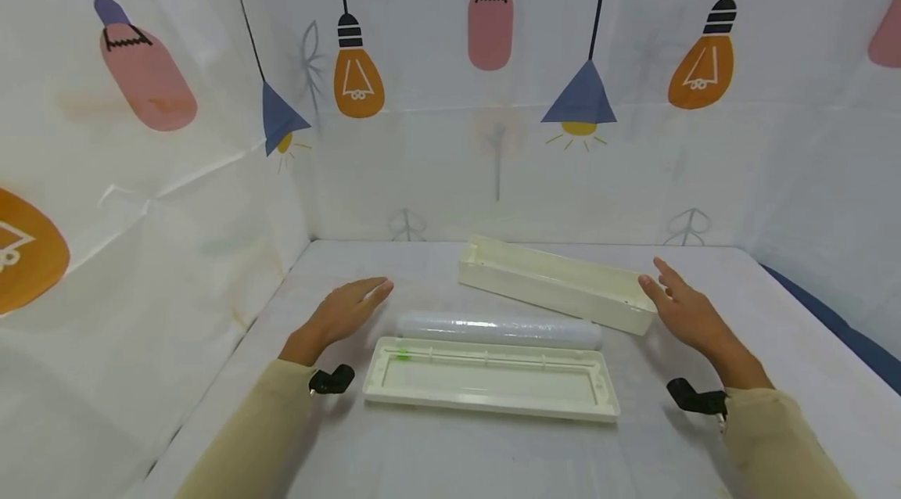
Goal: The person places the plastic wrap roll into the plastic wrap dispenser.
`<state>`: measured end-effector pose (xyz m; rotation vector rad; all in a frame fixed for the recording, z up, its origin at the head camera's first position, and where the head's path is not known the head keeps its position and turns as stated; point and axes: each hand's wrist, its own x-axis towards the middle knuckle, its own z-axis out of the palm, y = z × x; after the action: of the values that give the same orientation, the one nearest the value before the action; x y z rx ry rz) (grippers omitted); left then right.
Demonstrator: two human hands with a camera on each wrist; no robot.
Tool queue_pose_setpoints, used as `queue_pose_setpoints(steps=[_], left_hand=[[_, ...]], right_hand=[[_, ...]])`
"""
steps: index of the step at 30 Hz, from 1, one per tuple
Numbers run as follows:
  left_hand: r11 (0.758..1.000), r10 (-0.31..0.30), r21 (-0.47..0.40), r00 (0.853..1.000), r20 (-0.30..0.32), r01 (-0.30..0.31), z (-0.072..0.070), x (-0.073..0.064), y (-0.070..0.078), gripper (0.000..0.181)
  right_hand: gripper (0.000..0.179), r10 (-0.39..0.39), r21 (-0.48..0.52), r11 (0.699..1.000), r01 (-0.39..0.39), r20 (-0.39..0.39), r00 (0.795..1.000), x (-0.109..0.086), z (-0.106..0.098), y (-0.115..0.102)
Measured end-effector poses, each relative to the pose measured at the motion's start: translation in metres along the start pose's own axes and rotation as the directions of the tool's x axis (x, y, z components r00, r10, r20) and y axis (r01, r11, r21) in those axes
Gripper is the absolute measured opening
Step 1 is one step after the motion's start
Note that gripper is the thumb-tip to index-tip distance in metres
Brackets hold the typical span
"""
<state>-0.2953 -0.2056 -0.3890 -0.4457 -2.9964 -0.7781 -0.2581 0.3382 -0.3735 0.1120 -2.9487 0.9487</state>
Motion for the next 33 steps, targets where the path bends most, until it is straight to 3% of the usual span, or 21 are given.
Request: queue_pose_setpoints(steps=[5, 11, 16, 25, 33], left_hand=[[1.0, 0.02, 0.004, 1.0, 0.025, -0.02, 0.003, 0.015, 0.01, 0.079], [0.997, 0.07, 0.016, 0.996, 0.046, -0.071, 0.008, 0.036, 0.019, 0.069], [0.992, 0.123, -0.013, 0.992, 0.032, -0.122, 0.015, 0.052, 0.025, 0.057], [0.987, 0.156, -0.063, 0.982, 0.109, -0.15, 0.015, 0.073, 0.033, 0.045], [0.981, 0.155, -0.14, 0.979, 0.129, -0.137, 0.023, 0.09, 0.039, 0.046]], right_hand=[[0.083, 0.052, 0.057, 0.997, -0.047, -0.085, 0.995, -0.001, 0.006, 0.004], [0.079, 0.119, 0.15, 0.983, -0.102, -0.103, 0.988, -0.006, 0.01, 0.008], [0.074, 0.134, 0.22, 0.97, -0.103, -0.133, 0.982, -0.006, 0.013, 0.013], [0.071, 0.185, 0.331, 0.933, -0.143, -0.1, 0.978, -0.003, 0.021, 0.014], [0.074, 0.209, 0.342, 0.923, -0.177, -0.058, 0.976, 0.004, 0.023, 0.009]])
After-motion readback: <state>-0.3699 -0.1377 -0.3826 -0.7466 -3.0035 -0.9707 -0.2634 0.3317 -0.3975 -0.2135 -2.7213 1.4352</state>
